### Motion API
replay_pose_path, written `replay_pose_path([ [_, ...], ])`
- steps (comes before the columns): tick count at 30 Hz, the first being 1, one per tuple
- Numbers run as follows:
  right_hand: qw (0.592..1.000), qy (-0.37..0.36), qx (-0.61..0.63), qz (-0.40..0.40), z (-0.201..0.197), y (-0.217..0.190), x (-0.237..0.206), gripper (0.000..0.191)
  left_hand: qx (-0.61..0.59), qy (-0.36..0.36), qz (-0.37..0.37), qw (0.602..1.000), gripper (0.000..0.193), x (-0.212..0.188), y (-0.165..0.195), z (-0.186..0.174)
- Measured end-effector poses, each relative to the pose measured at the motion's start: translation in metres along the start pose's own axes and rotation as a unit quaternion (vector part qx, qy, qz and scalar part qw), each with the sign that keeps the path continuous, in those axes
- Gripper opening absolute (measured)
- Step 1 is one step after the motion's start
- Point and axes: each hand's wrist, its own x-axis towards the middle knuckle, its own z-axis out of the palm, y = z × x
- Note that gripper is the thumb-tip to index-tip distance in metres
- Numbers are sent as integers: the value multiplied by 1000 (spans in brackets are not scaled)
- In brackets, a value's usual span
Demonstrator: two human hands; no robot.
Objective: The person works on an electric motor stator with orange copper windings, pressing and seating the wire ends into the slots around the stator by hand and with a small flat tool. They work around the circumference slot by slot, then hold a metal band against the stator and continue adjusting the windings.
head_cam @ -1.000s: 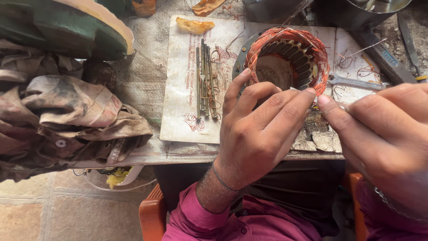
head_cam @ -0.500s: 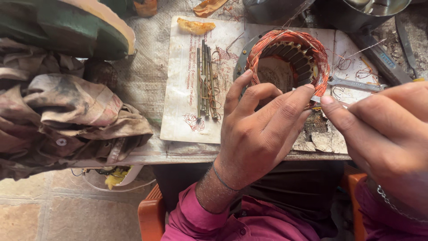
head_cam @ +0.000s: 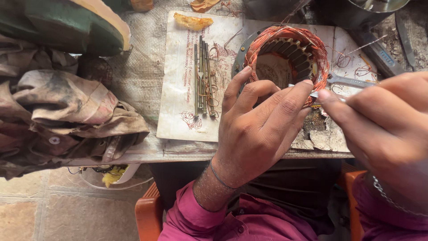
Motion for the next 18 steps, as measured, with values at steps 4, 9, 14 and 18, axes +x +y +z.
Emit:
replay_pose_path([
  [4, 1000, -1, -10, 2, 3, 1, -2, 39, -6, -1, -3, 1000, 42, 0, -1, 0],
  [9, 1000, 0, -1, 26, 5, 2, -8, 41, 14, -7, 8, 1000, 42, 0, -2, 0],
  [14, 1000, 0, 0, 30, 5, 4, -14, 40, 8, 2, 10, 1000, 43, 0, 0, 0],
  [18, 999, 10, 0, 30, 5, 6, -14, 37, -11, -3, 4, 1000, 44, 1, 2, 0],
])
